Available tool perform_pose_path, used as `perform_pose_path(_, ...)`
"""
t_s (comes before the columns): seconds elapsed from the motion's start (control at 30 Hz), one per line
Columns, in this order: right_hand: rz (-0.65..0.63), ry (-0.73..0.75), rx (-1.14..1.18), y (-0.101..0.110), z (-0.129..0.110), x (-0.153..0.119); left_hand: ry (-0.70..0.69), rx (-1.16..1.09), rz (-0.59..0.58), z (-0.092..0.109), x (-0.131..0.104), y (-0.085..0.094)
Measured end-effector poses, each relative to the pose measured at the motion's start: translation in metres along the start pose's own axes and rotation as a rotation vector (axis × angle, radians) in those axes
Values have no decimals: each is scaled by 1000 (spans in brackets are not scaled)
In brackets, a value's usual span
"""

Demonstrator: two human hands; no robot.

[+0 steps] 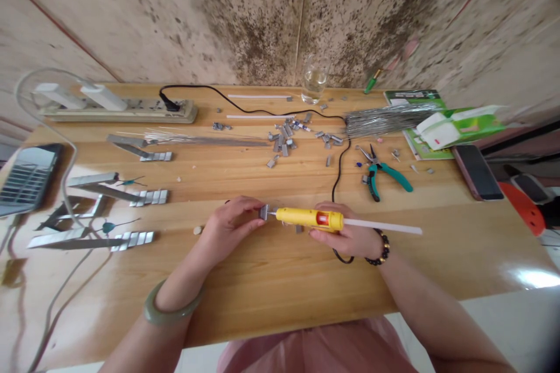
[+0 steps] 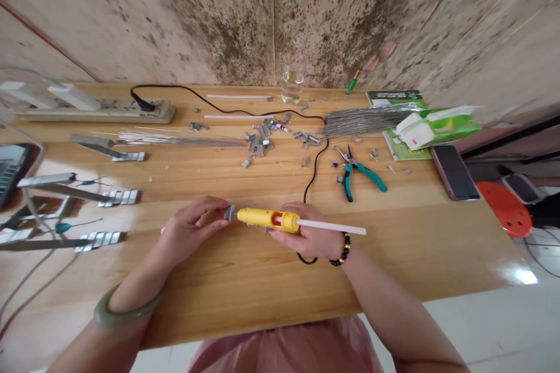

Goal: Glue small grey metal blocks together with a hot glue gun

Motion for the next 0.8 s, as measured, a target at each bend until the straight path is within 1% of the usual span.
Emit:
perform_pose_path(0.17, 45, 6, -7, 3, 2, 2, -6, -17, -9, 2, 0, -1)
perform_pose_path(0.4, -7, 25, 5, 0, 0, 0, 4, 3, -1, 0, 0, 0)
perform_pose_path(0.6, 75, 0, -11, 3, 2, 1, -30, -18, -20, 2, 0, -1)
perform_pose_path(0.67, 58, -9, -2, 3, 2, 2, -33, -12, -18, 3, 0, -1)
perform_pose_path(0.8, -17, -11, 40, -2, 0, 1, -30, 14, 11, 3, 1, 1)
Point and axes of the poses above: each hand's wrist, its own x-axis towards the middle knuckle, its own y-axis out of the back of the hand, z = x × y, the point moved 5 cm from there along x, towards the middle knuckle, and after that the axes turned 14 degrees about z, right-handed, at the moved point
